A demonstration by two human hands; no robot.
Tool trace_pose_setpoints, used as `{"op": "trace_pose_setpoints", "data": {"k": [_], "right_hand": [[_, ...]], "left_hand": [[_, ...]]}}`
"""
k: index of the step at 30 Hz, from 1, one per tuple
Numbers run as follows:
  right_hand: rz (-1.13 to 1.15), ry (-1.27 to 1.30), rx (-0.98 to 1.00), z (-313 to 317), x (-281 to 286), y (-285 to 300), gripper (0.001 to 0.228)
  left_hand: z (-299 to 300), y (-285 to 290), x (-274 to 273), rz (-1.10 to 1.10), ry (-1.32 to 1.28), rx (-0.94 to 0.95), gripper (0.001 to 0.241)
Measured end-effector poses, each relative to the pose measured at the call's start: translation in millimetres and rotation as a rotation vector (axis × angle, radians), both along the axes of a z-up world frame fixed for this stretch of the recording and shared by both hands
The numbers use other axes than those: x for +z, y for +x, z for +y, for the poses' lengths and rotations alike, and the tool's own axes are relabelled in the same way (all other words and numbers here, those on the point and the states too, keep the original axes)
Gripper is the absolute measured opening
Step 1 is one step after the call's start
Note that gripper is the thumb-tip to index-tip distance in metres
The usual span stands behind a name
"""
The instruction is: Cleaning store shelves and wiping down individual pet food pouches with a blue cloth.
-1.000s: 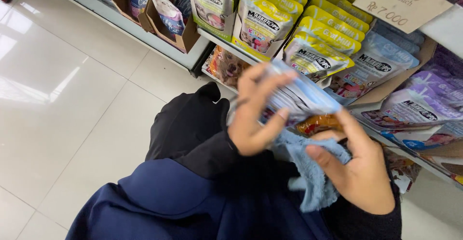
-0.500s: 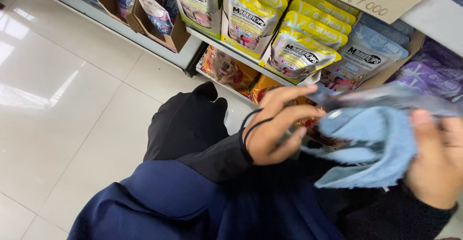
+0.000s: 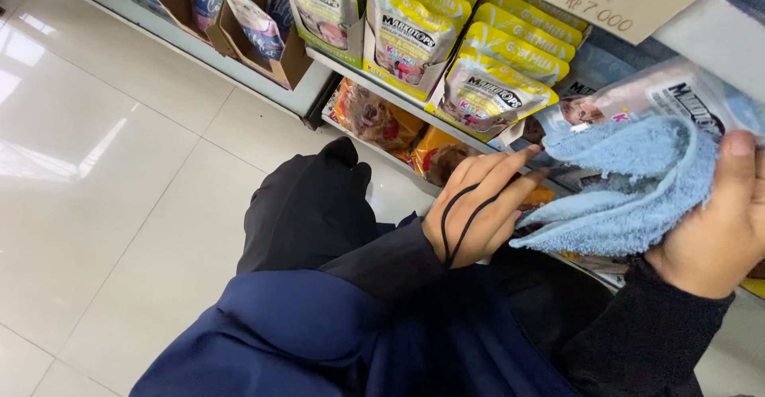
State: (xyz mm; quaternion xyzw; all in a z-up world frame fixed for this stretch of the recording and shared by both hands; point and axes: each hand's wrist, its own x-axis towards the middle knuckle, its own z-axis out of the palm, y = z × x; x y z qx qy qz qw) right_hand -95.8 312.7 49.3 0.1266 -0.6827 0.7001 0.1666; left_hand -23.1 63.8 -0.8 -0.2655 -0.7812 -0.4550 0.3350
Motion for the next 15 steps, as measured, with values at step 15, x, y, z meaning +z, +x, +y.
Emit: {"op": "trace_pose_setpoints", "data": {"k": [15], "right_hand": [[-0.198,0.623,-0.127,-34.7,31.7,-17.6,0.028]], "left_hand": [[-2.7,-5.3,-6.9,-0.123,-0.063,0.069,0.066]]}}
